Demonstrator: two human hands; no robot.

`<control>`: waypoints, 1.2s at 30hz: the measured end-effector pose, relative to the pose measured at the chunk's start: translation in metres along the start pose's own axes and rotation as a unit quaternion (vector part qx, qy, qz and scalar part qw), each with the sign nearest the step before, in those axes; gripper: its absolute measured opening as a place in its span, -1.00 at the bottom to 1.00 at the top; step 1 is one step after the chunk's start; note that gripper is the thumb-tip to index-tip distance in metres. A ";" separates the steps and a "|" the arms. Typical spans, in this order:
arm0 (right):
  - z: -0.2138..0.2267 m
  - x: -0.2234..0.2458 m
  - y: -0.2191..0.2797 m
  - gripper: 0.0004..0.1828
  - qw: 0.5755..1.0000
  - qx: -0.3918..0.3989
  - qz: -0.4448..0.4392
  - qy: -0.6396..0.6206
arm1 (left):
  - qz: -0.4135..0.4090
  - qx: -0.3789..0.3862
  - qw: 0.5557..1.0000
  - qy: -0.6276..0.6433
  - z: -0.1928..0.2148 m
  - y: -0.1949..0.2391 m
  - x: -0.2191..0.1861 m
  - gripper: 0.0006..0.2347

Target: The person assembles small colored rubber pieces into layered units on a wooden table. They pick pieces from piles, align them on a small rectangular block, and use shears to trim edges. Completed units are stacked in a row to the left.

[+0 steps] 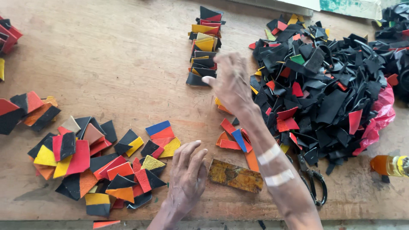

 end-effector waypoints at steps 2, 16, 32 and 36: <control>0.006 0.003 0.019 -0.45 1.000 0.000 -0.010 -0.003 | -0.010 0.009 1.000 -0.001 -0.001 0.000 -0.002 -0.64; 0.027 0.007 0.061 -0.40 0.998 0.014 0.057 -0.012 | -0.082 0.050 0.995 0.015 -0.006 0.001 -0.021 -0.71; -0.075 0.100 0.065 -0.77 0.917 0.246 -0.048 -0.309 | -0.088 -0.036 0.996 -0.004 0.012 0.005 -0.014 -0.85; -0.067 0.068 0.065 -0.84 0.897 0.187 -0.122 -0.381 | -0.005 -0.025 0.999 -0.022 0.008 0.002 0.002 -0.85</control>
Point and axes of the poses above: each hand's wrist, its own y-axis away from the middle knuckle, its own z-axis out of the back of the hand, x = y × z, the point moved 9 cm from there along -y, towards the middle knuckle, and after that the axes turned 4 degrees about z, right-handed, at the moved point
